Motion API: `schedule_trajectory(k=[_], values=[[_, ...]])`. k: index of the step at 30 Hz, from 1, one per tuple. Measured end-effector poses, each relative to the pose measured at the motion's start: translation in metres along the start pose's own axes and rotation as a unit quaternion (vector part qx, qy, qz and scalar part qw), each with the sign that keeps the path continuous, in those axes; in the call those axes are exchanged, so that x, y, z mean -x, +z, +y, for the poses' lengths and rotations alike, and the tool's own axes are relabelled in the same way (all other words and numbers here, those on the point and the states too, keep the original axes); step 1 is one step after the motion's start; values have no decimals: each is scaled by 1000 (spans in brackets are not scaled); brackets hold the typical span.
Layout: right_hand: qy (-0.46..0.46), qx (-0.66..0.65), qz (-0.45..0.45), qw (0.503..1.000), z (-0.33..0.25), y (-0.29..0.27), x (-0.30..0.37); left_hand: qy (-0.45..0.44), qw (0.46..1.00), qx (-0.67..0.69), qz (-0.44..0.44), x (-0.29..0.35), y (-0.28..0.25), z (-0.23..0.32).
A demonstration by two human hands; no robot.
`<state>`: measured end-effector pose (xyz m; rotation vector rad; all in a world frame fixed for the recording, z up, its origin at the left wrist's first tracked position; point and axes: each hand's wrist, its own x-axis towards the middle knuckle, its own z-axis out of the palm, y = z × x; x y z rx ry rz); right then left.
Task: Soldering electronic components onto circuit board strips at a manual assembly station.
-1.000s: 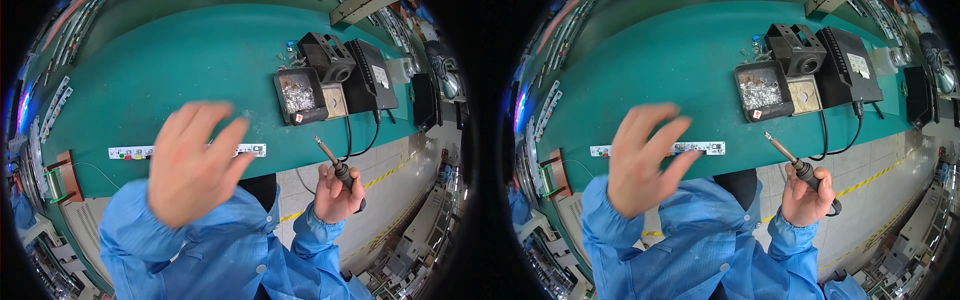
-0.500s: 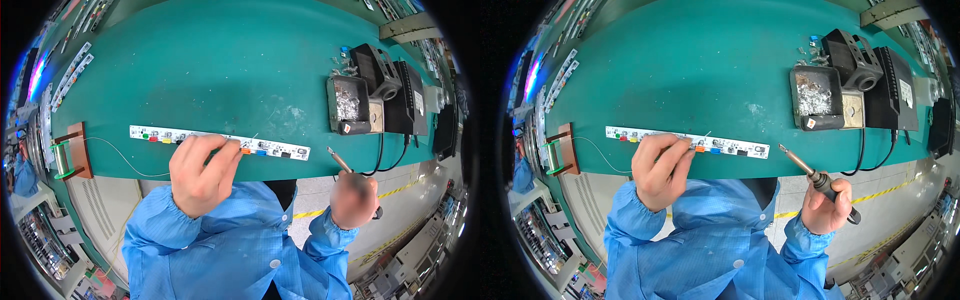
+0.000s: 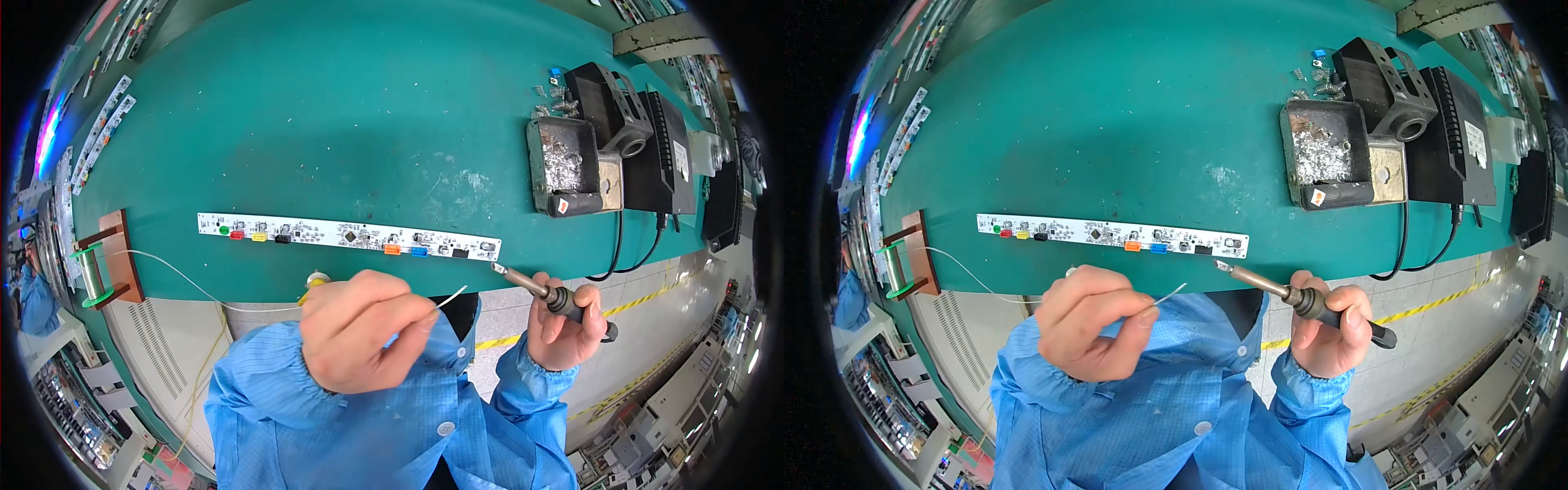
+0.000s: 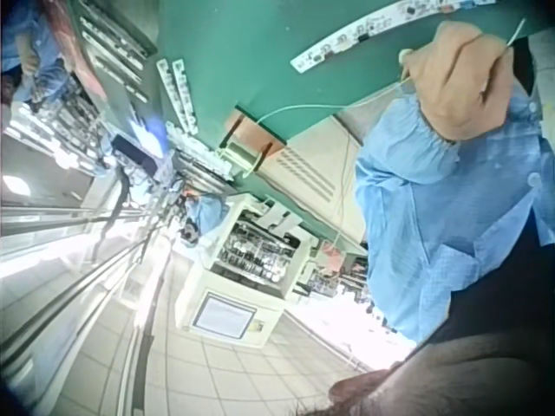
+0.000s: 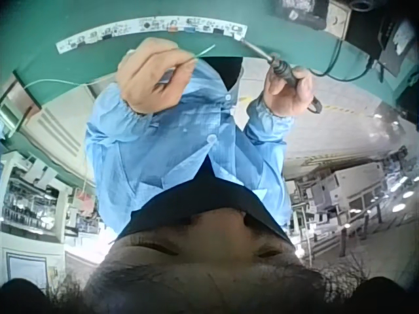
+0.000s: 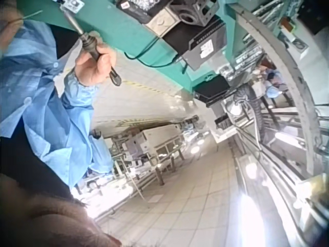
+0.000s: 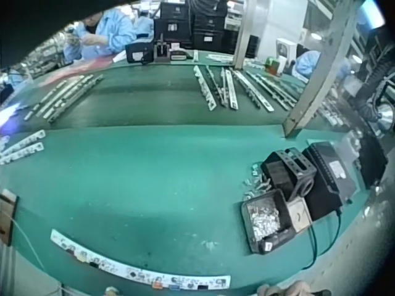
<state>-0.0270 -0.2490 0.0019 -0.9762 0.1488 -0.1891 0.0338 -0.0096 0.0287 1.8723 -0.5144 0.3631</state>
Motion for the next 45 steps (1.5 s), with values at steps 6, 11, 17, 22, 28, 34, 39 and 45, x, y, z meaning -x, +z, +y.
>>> schedule_trajectory(k=[6,11,17,22,28,34,39,45], values=[[1,9,-19,1000,0,3,-2,19,1000,13,16,-5,14,-6],[1,15,-24,1000,0,3,-2,17,1000,21,13,-6,16,-7],[-2,15,-9,1000,1,3,-1,17,1000,20,9,-5,15,-8],[-2,19,-5,1000,1,4,-1,12,1000,20,-2,-6,15,-7],[-4,22,-10,1000,0,4,-1,14,1000,23,5,-6,16,-8],[-8,25,-11,1000,1,4,-2,14,1000,27,8,-7,15,-8],[-133,143,-4,981,-5,-5,1,30,999,28,18,-2,14,-15],[-307,619,-12,723,-21,-6,-5,21,996,-56,-71,-11,1,-4]])
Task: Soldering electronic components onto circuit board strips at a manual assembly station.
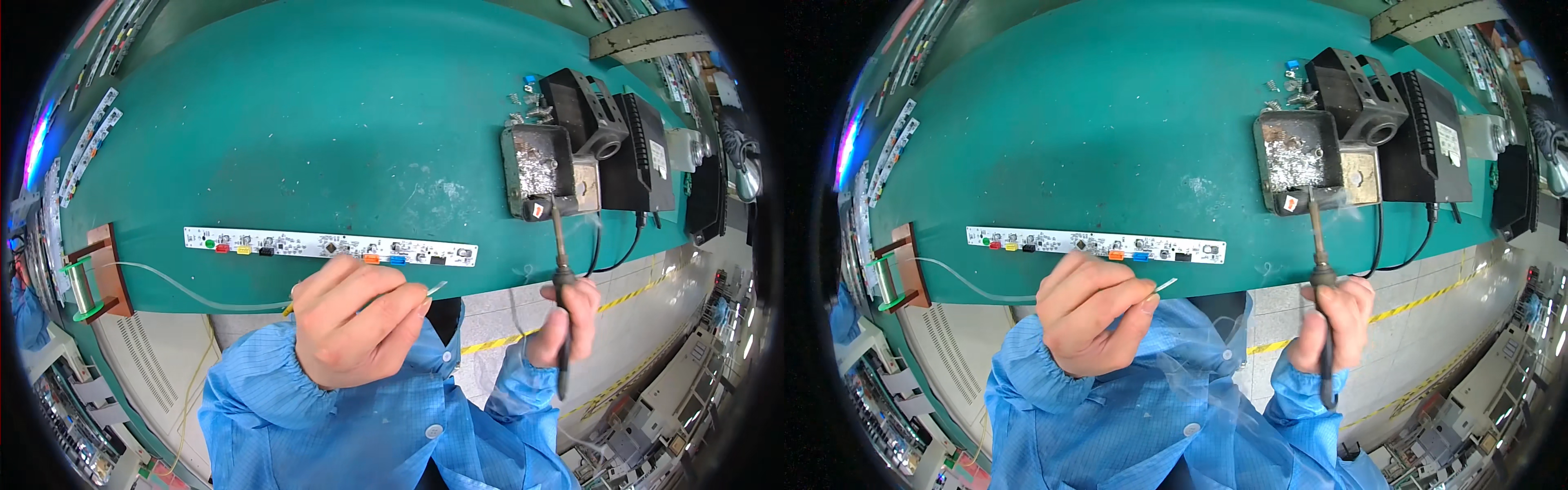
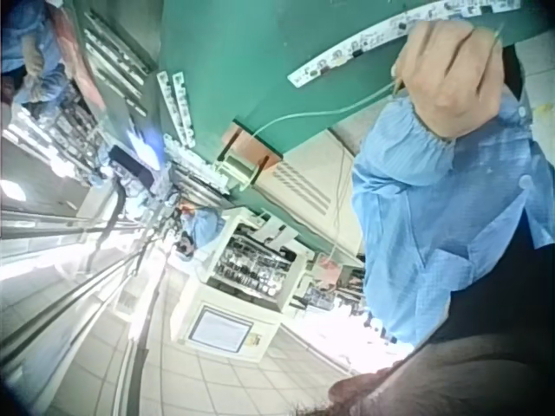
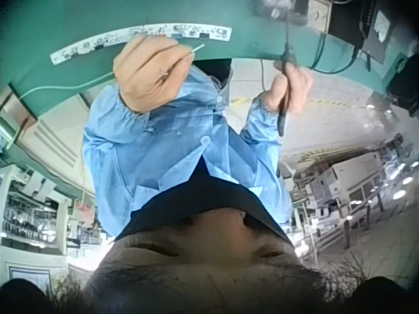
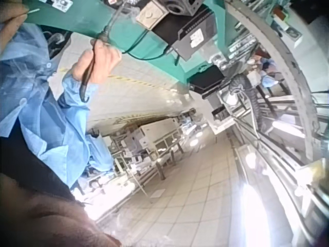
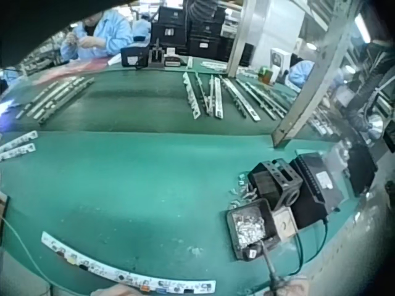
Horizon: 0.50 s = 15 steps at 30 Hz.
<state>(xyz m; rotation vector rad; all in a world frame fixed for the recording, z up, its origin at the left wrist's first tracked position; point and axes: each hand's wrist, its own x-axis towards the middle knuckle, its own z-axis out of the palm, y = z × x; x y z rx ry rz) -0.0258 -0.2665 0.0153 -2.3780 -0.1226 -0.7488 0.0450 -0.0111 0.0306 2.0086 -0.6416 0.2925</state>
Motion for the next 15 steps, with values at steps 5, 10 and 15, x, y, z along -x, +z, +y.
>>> schedule_trajectory(k=[5,10,15], values=[[-16,10,11,1000,-5,-12,2,24,996,-68,-58,-33,-9,10],[-53,40,-12,998,-11,-15,-16,49,980,-105,-164,-95,29,2],[-57,67,-45,995,-17,-13,-19,66,979,-87,-172,-112,75,-19]])
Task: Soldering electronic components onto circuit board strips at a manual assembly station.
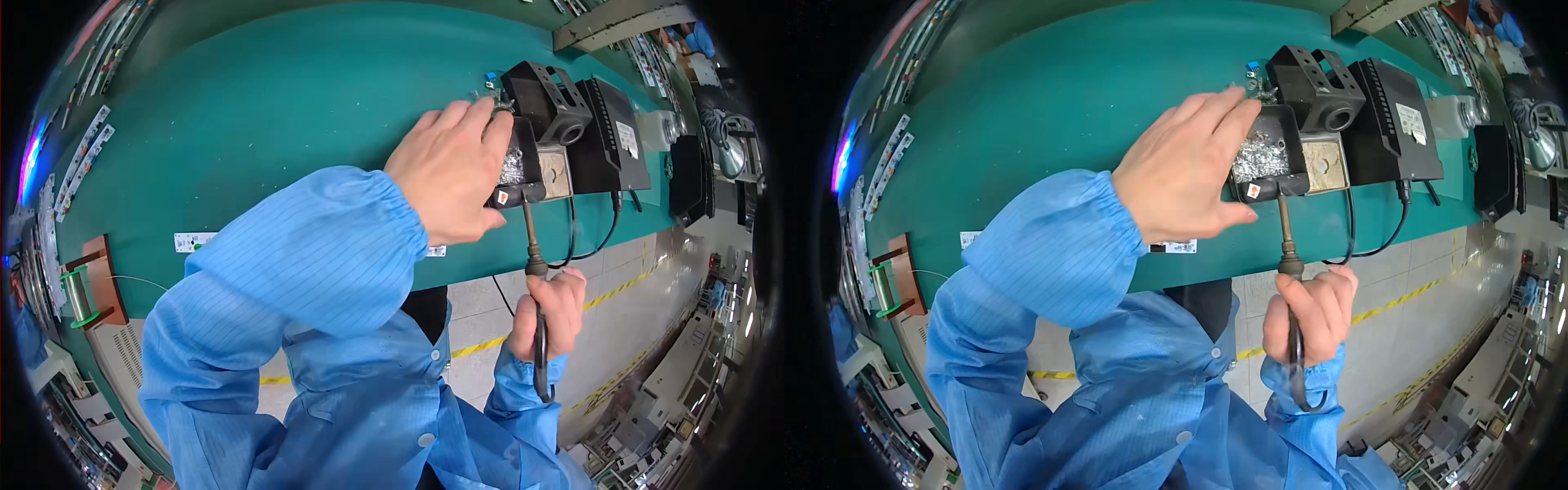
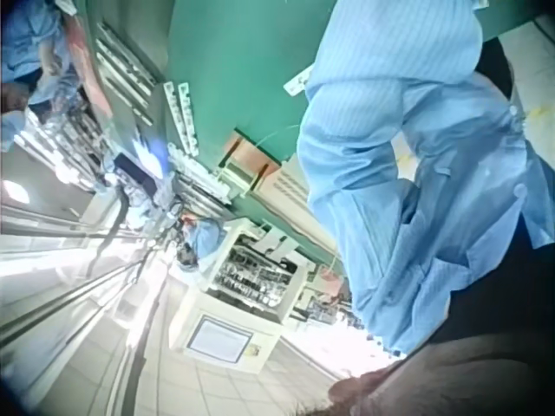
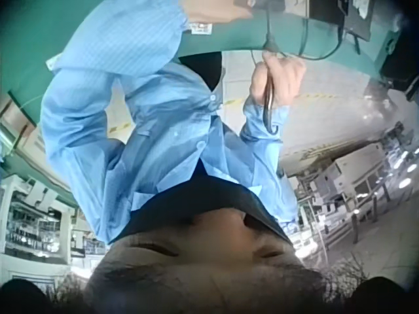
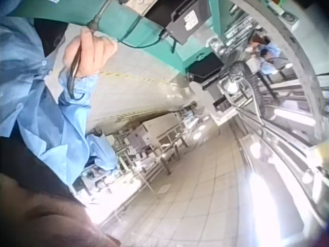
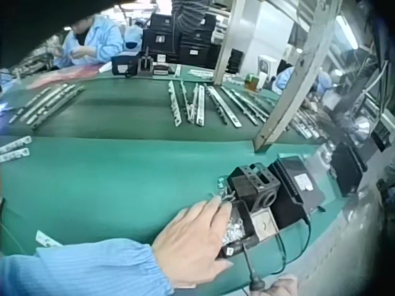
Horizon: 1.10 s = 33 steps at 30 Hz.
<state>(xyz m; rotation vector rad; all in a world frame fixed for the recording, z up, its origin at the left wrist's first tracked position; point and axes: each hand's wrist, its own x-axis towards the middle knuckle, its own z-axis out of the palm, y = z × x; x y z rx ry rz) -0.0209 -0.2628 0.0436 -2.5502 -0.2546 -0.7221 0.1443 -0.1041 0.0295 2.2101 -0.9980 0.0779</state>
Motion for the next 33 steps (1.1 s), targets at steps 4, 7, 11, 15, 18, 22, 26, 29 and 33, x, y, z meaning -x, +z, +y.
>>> schedule_trajectory(k=[4,7,11,15,18,22,26,29,33], values=[[-18,67,-30,997,-13,0,-13,6,999,45,-16,-7,7,-1],[-48,66,-43,996,-6,-1,-23,-2,999,45,-21,-7,8,1],[-55,80,-43,994,-3,0,-28,-7,999,38,-10,-4,11,-1],[-35,88,-35,995,-15,-6,-12,-21,999,43,-26,-7,7,3],[-39,108,-45,992,-13,-2,-9,-20,998,46,-41,-9,6,5],[-47,106,-76,990,-15,-8,-20,-18,999,37,-26,-6,9,1],[-40,169,-100,980,-11,-9,-30,-23,998,40,-35,-6,8,2],[-53,187,-45,980,3,-15,-25,-24,999,34,-27,-9,8,2],[52,-119,114,985,11,-20,11,-31,997,45,-52,-8,5,6]])
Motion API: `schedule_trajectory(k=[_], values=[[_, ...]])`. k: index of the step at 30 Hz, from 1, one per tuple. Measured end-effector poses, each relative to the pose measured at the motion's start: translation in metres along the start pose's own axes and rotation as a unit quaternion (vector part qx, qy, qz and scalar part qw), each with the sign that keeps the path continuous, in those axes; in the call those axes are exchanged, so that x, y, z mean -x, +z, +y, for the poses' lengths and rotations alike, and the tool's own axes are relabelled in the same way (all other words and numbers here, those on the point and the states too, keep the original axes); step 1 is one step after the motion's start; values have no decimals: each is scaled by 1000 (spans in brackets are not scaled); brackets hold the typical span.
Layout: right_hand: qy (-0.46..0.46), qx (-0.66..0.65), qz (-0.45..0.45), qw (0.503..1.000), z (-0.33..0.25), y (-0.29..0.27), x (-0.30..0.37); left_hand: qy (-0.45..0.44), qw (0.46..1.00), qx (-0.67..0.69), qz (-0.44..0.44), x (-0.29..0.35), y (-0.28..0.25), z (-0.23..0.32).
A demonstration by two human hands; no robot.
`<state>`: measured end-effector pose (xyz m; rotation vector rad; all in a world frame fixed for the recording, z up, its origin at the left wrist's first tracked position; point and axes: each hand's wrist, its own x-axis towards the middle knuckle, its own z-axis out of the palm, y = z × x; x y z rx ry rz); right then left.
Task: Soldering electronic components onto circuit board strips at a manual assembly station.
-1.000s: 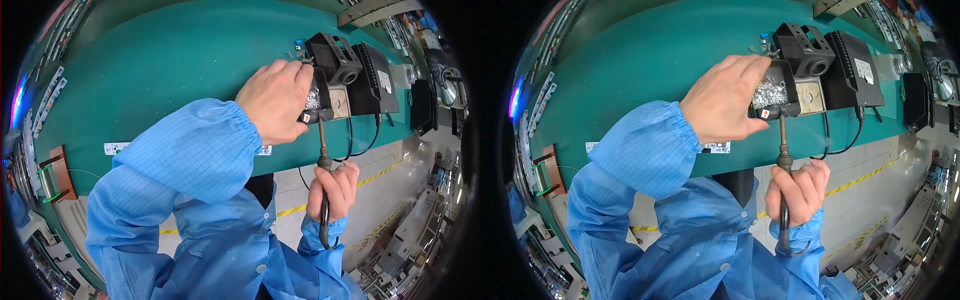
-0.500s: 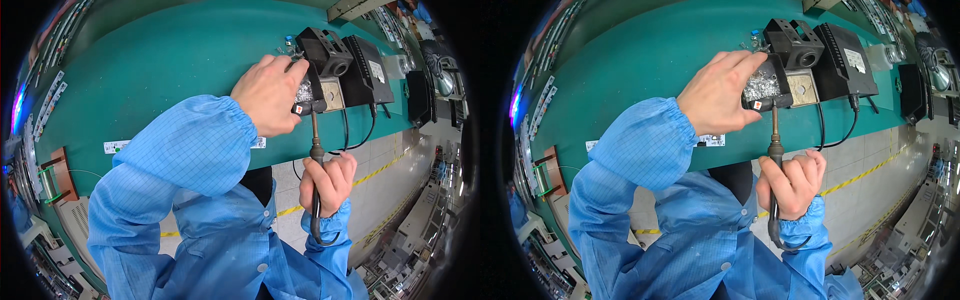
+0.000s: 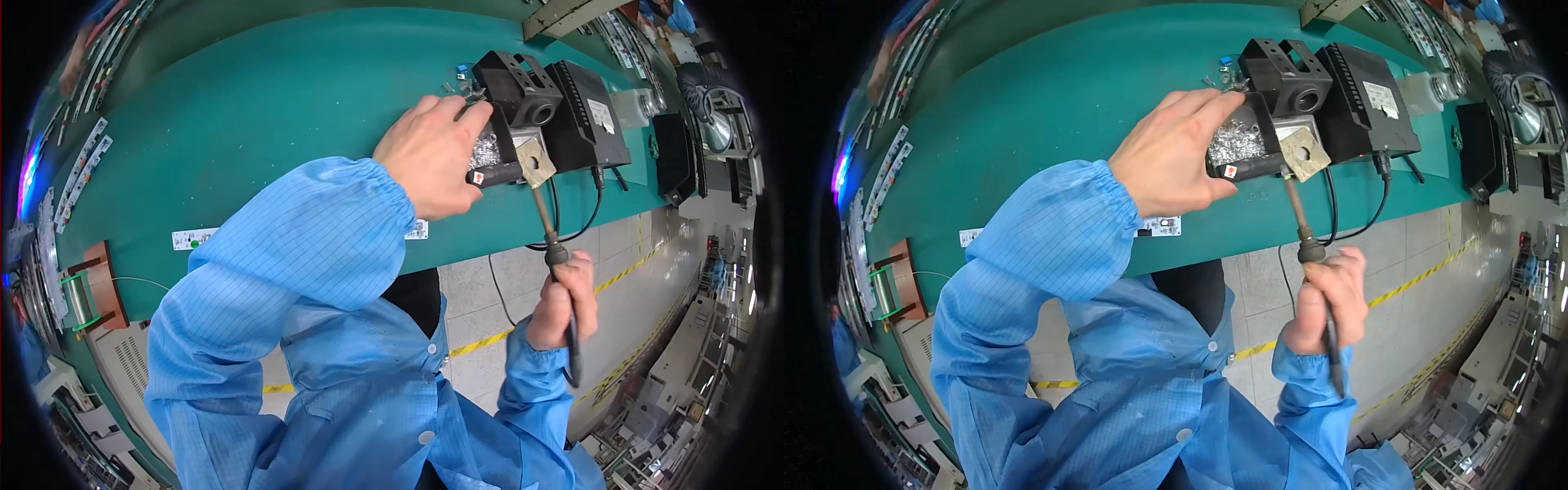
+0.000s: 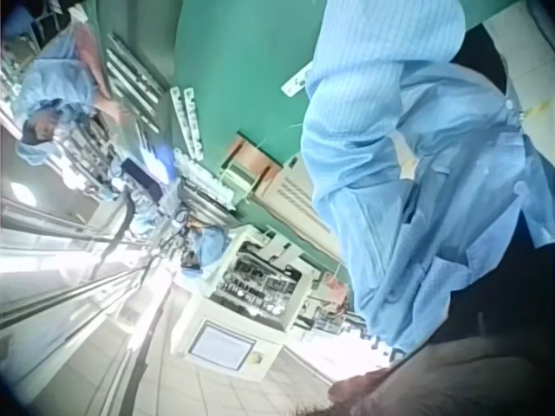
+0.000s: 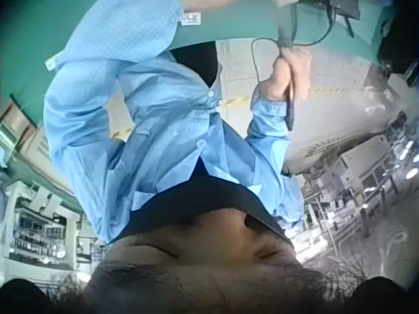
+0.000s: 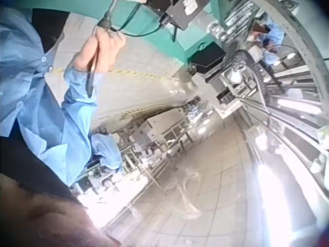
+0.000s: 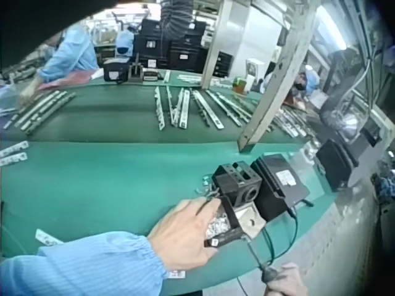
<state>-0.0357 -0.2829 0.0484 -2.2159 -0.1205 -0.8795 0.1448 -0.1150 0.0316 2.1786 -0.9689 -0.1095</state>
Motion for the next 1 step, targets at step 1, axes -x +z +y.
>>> schedule_trajectory(k=[1], values=[[91,-180,61,977,5,6,13,4,1000,-1,14,2,1,-3]])
